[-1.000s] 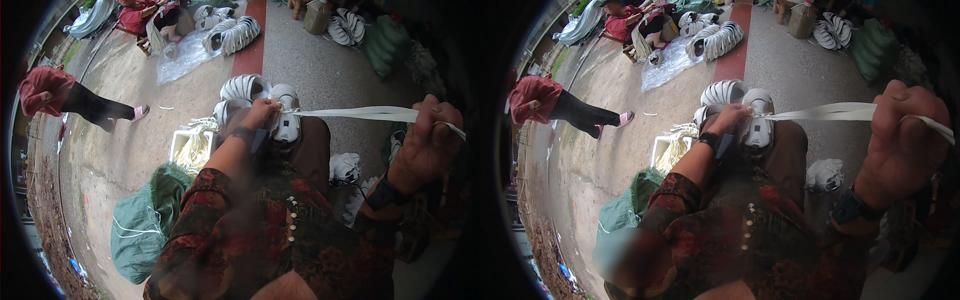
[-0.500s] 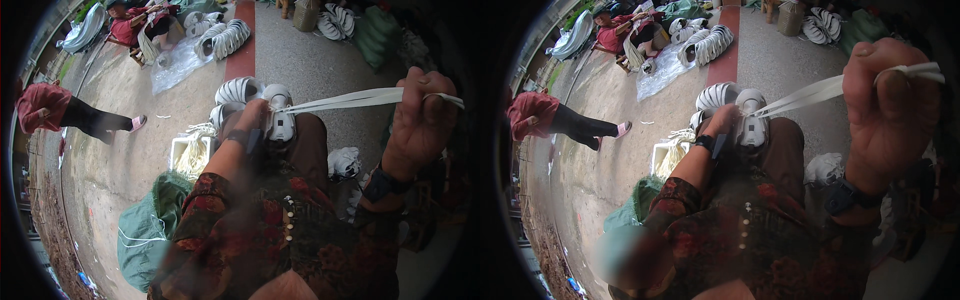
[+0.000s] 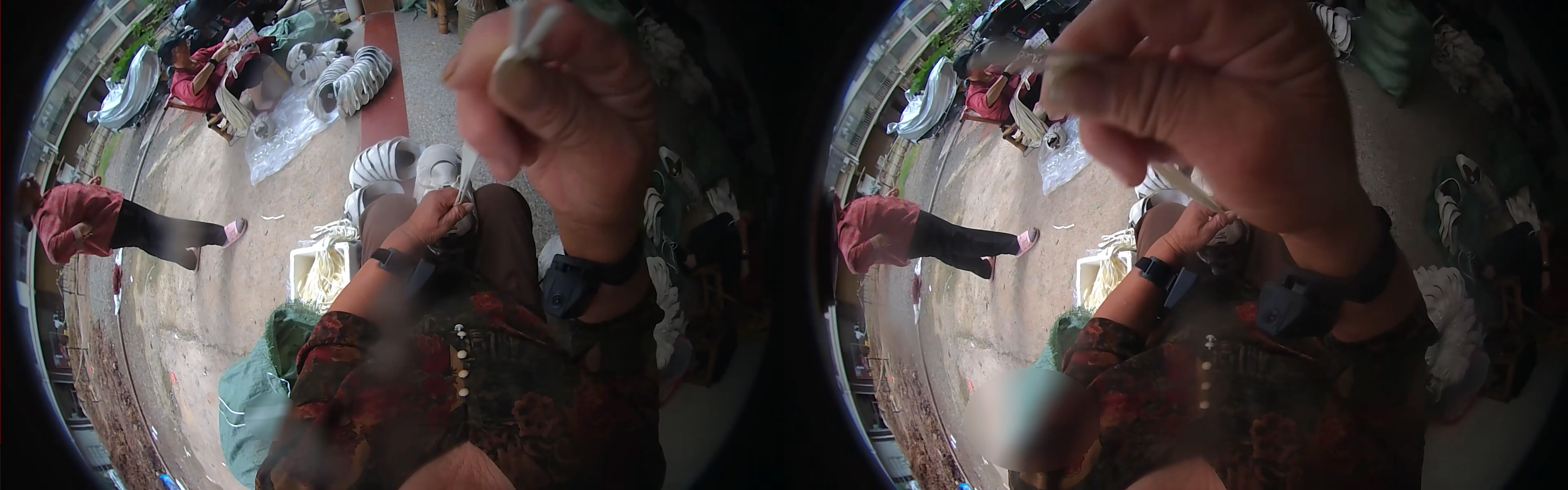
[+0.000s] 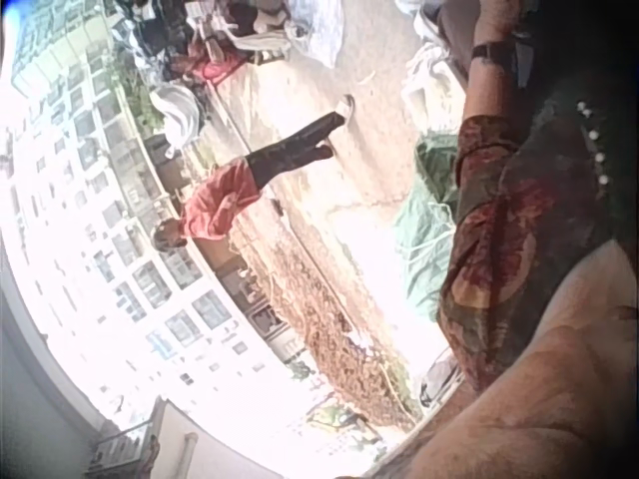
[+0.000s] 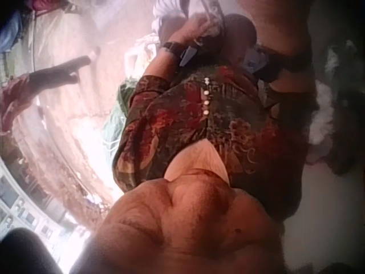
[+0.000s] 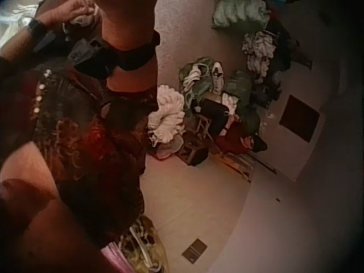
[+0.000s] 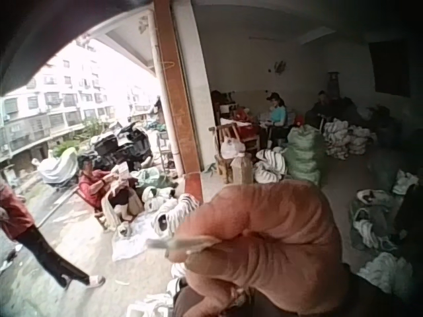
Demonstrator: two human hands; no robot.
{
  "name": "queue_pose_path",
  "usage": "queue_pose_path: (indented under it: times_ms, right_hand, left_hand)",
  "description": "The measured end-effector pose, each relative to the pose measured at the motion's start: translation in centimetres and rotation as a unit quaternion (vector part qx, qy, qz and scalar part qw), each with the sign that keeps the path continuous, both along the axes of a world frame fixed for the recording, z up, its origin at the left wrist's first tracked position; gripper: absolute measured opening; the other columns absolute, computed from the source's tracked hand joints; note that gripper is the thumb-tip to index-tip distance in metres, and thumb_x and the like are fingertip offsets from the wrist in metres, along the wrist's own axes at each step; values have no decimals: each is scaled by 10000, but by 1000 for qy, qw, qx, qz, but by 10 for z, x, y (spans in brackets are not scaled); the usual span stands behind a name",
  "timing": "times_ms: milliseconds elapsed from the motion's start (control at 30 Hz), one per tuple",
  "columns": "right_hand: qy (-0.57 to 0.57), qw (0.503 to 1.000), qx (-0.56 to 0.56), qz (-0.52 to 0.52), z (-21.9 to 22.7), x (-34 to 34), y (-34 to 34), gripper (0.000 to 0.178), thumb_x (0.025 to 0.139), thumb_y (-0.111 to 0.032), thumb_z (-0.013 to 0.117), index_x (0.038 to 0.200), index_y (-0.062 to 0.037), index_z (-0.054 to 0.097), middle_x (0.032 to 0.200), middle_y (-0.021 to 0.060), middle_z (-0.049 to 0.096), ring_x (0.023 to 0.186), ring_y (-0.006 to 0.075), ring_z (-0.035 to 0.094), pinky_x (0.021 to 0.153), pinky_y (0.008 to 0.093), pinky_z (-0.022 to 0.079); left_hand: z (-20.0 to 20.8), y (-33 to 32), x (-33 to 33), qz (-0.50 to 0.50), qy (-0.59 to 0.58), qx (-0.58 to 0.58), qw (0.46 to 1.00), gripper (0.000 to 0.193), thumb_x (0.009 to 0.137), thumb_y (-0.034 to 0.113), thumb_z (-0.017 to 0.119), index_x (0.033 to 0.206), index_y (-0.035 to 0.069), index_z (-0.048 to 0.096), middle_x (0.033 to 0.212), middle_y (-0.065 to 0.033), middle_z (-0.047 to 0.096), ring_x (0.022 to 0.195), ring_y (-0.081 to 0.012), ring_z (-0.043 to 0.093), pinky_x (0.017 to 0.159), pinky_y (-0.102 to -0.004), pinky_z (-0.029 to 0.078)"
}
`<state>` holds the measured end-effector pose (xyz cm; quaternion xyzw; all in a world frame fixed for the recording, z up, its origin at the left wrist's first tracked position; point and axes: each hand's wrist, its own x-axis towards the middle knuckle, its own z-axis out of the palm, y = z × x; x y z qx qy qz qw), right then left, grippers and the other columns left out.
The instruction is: The person sits on the ground and threads white shoelaces through the eyelets of a white sneaker. They pull the laces tight and arrange them, working on one shoe at a time. The person handles the shoe and laces by hand without using any tools.
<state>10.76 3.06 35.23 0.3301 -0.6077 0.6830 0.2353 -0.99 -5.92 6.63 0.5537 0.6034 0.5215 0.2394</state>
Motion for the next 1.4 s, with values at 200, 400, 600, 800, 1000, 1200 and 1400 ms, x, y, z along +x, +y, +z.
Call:
queue_pose_path:
  times_ms: [200,400,600,800,1000,1200,1400]
  right_hand:
    - [-332,937,83,-70,-111,-43,41,194,808,-34,600,998,3,601,850,39,609,770,66,561,663,204,452]
    - [-551,791,-79,-255,-288,-51,89,27,756,-37,600,771,-39,579,693,34,581,571,90,517,505,207,415]
    - [-577,775,-109,-232,-330,-69,93,43,714,-15,610,695,-41,581,595,26,555,478,99,490,431,224,388]
    - [-529,825,-122,-157,-324,-69,91,34,735,-59,634,750,-56,603,637,-26,529,503,54,419,465,195,324]
    - [-565,802,-171,-89,-319,-63,97,100,783,-112,655,738,-36,609,662,0,575,572,60,508,497,207,383]
    - [-559,806,22,-192,-319,-77,88,252,771,-211,682,591,-78,566,564,-9,506,523,92,449,494,258,360]
    - [-515,723,300,-349,-315,-91,76,432,614,-410,740,705,1,642,790,207,645,743,335,637,705,397,499]
  left_hand:
    - [-16,-9,9,-19,67,-156,985,319,910,299,469,861,13,600,774,-169,601,746,-308,585,686,-378,456]
    - [-5,-8,16,27,54,-43,997,278,870,251,525,726,16,562,634,-194,524,635,-387,534,565,-409,424]
    - [1,-6,18,31,28,-29,999,231,858,212,552,744,12,570,655,-179,548,638,-360,553,572,-402,432]
    - [-6,-4,15,29,42,-35,998,259,879,252,504,759,29,554,643,-143,512,608,-326,511,574,-379,418]
    - [-6,-3,14,26,30,-34,999,260,881,237,510,728,28,536,618,-126,489,587,-307,497,556,-372,405]
    - [-3,-5,12,4,13,-55,998,309,904,266,494,723,18,519,617,-114,473,577,-288,480,557,-366,402]
    - [16,-5,14,-17,62,-72,995,388,935,312,465,688,15,499,579,-101,433,537,-255,427,522,-361,367]
